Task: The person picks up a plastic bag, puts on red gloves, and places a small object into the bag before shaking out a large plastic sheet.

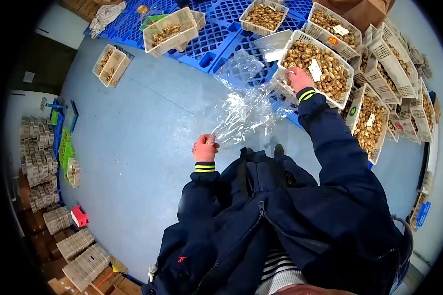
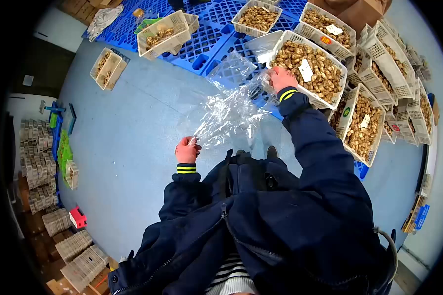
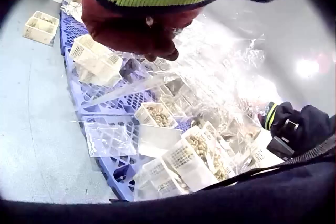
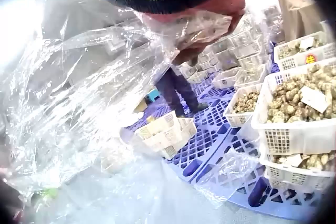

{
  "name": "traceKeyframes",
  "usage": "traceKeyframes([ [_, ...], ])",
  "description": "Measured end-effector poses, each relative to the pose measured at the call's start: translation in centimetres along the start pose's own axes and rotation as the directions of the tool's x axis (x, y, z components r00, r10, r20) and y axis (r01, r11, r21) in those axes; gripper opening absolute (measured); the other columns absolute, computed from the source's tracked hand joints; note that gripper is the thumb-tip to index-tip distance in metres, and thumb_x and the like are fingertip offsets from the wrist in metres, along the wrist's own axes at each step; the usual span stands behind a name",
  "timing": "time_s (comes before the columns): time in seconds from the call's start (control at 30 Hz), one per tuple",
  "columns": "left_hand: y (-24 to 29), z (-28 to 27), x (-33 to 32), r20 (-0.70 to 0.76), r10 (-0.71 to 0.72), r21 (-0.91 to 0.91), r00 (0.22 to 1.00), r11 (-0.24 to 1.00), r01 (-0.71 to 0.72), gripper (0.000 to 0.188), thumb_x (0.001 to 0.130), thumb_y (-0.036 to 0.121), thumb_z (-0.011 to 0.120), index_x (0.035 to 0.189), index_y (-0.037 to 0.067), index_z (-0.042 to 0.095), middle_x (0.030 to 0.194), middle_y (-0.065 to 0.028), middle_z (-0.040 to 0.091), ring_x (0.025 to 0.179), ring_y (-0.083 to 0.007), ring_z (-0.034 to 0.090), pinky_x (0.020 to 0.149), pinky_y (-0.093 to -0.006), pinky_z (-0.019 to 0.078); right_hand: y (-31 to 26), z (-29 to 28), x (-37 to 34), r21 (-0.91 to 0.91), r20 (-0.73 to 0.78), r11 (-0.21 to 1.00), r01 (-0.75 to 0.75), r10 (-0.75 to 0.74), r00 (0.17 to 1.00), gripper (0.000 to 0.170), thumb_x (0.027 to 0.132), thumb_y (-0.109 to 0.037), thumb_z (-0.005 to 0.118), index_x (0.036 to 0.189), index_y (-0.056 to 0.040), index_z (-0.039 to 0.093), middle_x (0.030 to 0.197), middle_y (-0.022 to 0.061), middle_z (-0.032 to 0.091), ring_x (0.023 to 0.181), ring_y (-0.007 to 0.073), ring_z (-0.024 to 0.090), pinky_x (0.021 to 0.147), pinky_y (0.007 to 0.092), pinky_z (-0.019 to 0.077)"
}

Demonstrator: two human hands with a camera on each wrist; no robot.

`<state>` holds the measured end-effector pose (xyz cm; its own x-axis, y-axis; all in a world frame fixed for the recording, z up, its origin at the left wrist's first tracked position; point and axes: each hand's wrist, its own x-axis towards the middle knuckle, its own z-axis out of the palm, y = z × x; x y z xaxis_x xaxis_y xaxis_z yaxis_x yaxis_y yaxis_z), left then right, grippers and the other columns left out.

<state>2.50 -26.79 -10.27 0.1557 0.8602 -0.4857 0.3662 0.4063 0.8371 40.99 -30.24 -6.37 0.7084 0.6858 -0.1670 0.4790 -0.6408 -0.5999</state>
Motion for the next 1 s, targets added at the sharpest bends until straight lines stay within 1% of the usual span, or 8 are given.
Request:
traceKeyframes([
  [0.17, -1.8, -1.3, -0.7, 0.025, -0.09, 0.074, 0.996, 0.993, 0.088, 0.022, 0.079, 0.022, 0.062, 0.089, 0.003, 0.059, 0.062, -0.004, 0.06, 0.049, -0.01, 0.054, 0.043, -0.023, 0.0407, -1.3, -0.3, -0.9, -0.213, 0.017, 0.977, 0.029, -0.026, 1.0, 0.028, 0.081, -0.038, 0.045, 0.099, -0.0214, 0.058, 0.092, 0.005, 0.063, 0.086, 0.0247, 0.059, 0.076, 0.0367, 0.0428],
  [0.23, -2.8, -2.1, 0.3, 0.037, 0.133, 0.425, 0.99, 0.895, -0.136, 0.035, 0.077, 0.021, 0.063, 0.104, 0.001, 0.054, 0.084, -0.0113, 0.062, 0.075, -0.0176, 0.06, 0.064, -0.0288, 0.0475, -0.9, 0.8, -0.9, -0.232, -0.11, 0.973, 0.006, -0.032, 0.993, 0.029, 0.081, -0.038, 0.044, 0.102, -0.0213, 0.057, 0.094, 0.0056, 0.063, 0.088, 0.0252, 0.059, 0.076, 0.0376, 0.0425],
  [0.43, 18.5, 1.7, -9.3, -0.093, 0.896, 0.641, 0.434, 0.388, -0.662, 0.075, 0.061, 0.028, 0.074, 0.123, 0.005, 0.04, 0.127, -0.0182, 0.039, 0.12, -0.0346, 0.034, 0.099, -0.0457, 0.0252, -7.9, 1.1, -3.8, -0.268, -0.2, 0.946, 0.184, -0.241, 0.95, 0.025, 0.081, -0.031, 0.044, 0.095, -0.0169, 0.06, 0.081, 0.0092, 0.064, 0.077, 0.0275, 0.061, 0.068, 0.0391, 0.0462],
  [0.57, 17.7, 3.6, -2.0, 0.13, 0.835, 0.887, 0.535, 0.143, -0.438, 0.077, 0.055, 0.038, 0.075, 0.119, 0.01, 0.043, 0.123, -0.0121, 0.043, 0.117, -0.0311, 0.036, 0.098, -0.0502, 0.0241, -11.1, 0.7, -6.4, 0.043, -0.041, 0.88, 0.473, -0.472, 0.881, 0.023, 0.079, -0.029, 0.048, 0.093, -0.0174, 0.062, 0.082, 0.0068, 0.063, 0.078, 0.026, 0.06, 0.067, 0.0359, 0.0464],
  [0.67, 11.3, -0.6, 6.4, 0.16, 0.592, 0.898, 0.79, 0.246, -0.366, 0.044, 0.069, 0.035, 0.065, 0.105, 0.013, 0.055, 0.092, -0.0084, 0.061, 0.091, -0.0249, 0.057, 0.078, -0.0381, 0.0428, -11.3, -1.9, -8.1, -0.244, 0.081, 0.687, 0.684, -0.688, 0.721, 0.026, 0.079, -0.029, 0.049, 0.102, -0.0166, 0.055, 0.088, 0.0062, 0.06, 0.084, 0.0235, 0.058, 0.067, 0.0341, 0.045],
  [0.73, 12.5, -1.2, 3.8, 0.255, 0.614, 0.875, 0.747, 0.182, -0.448, 0.027, 0.075, 0.031, 0.059, 0.096, 0.014, 0.061, 0.088, -0.0078, 0.063, 0.086, -0.0242, 0.059, 0.074, -0.0348, 0.0447, -8.1, -1.3, -7.5, -0.312, 0.123, 0.547, 0.777, -0.787, 0.604, 0.024, 0.081, -0.027, 0.049, 0.101, -0.0135, 0.051, 0.08, 0.0082, 0.055, 0.078, 0.0247, 0.056, 0.064, 0.035, 0.0442],
  [0.9, 11.3, -1.0, 3.6, 0.256, 0.409, 0.884, 0.876, 0.267, -0.383, 0.027, 0.08, 0.034, 0.053, 0.098, 0.017, 0.062, 0.093, -0.0076, 0.063, 0.088, -0.0265, 0.059, 0.076, -0.0378, 0.0458, -2.3, 0.2, -6.3, -0.495, 0.244, 0.618, 0.611, -0.576, 0.78, 0.03, 0.078, -0.034, 0.056, 0.102, -0.0155, 0.052, 0.083, 0.007, 0.058, 0.085, 0.0218, 0.057, 0.065, 0.0328, 0.0455],
  [1.0, 13.2, 0.3, 4.6, 0.315, 0.287, 0.931, 0.905, 0.092, -0.353, 0.032, 0.078, 0.042, 0.051, 0.092, 0.015, 0.063, 0.095, -0.0081, 0.063, 0.089, -0.0246, 0.06, 0.074, -0.0384, 0.0469, -0.4, 2.6, -2.8, -0.515, 0.088, 0.707, 0.484, -0.518, 0.851, 0.03, 0.079, -0.04, 0.053, 0.098, -0.0183, 0.056, 0.087, 0.0084, 0.061, 0.085, 0.0237, 0.059, 0.069, 0.0375, 0.0465],
])
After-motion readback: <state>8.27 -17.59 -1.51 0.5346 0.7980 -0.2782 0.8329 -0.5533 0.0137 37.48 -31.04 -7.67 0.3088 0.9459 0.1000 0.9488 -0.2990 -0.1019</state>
